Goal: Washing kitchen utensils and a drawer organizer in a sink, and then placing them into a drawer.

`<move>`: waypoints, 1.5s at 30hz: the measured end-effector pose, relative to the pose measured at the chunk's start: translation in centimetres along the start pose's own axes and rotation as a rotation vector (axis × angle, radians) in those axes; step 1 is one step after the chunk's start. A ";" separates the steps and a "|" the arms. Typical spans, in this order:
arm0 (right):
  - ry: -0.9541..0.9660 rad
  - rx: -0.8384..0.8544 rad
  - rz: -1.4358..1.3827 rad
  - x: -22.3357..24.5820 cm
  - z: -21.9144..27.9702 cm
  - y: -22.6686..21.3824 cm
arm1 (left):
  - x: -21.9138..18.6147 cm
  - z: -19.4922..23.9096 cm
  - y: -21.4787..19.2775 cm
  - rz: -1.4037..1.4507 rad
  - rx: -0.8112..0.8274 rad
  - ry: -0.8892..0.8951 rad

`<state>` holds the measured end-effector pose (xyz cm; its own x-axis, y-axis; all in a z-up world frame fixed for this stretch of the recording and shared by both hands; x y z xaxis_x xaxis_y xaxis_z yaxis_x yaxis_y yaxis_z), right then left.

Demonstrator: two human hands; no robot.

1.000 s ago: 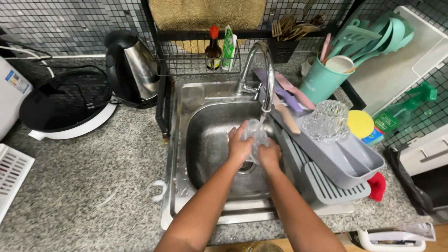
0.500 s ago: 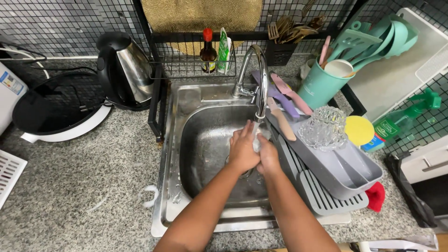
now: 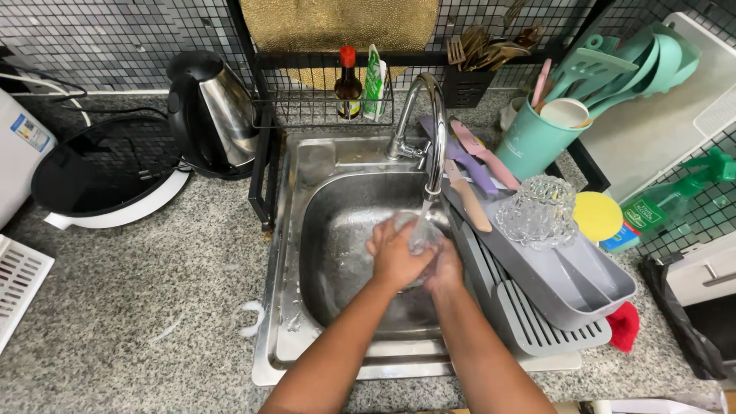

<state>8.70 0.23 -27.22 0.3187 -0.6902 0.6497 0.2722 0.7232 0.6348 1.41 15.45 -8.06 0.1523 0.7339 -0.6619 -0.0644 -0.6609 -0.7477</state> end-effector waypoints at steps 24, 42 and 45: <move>-0.497 -0.046 0.414 2.3 6.4 8.5 | 5.0 -1.0 1.6 0.533 -0.160 -0.328; -0.498 -0.051 0.375 2.4 2.8 4.3 | 7.7 -1.3 -1.4 1.641 0.137 -0.453; -0.543 0.012 0.209 0.9 1.0 2.3 | 9.8 -1.7 0.0 1.666 0.004 -0.358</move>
<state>8.74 1.27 -24.75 -0.1476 -0.4497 0.8809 0.2420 0.8472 0.4730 4.56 22.36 -14.47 -0.2904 -0.7047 -0.6474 0.0847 -0.6928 0.7161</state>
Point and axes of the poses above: each hand's wrist, its own z-axis away from the middle knuckle, its own y-axis out of the palm, x = y × z, the point moved 2 cm from there along -z, towards the middle knuckle, and after that the axes turned 9 degrees about x, right-handed, at the moved point
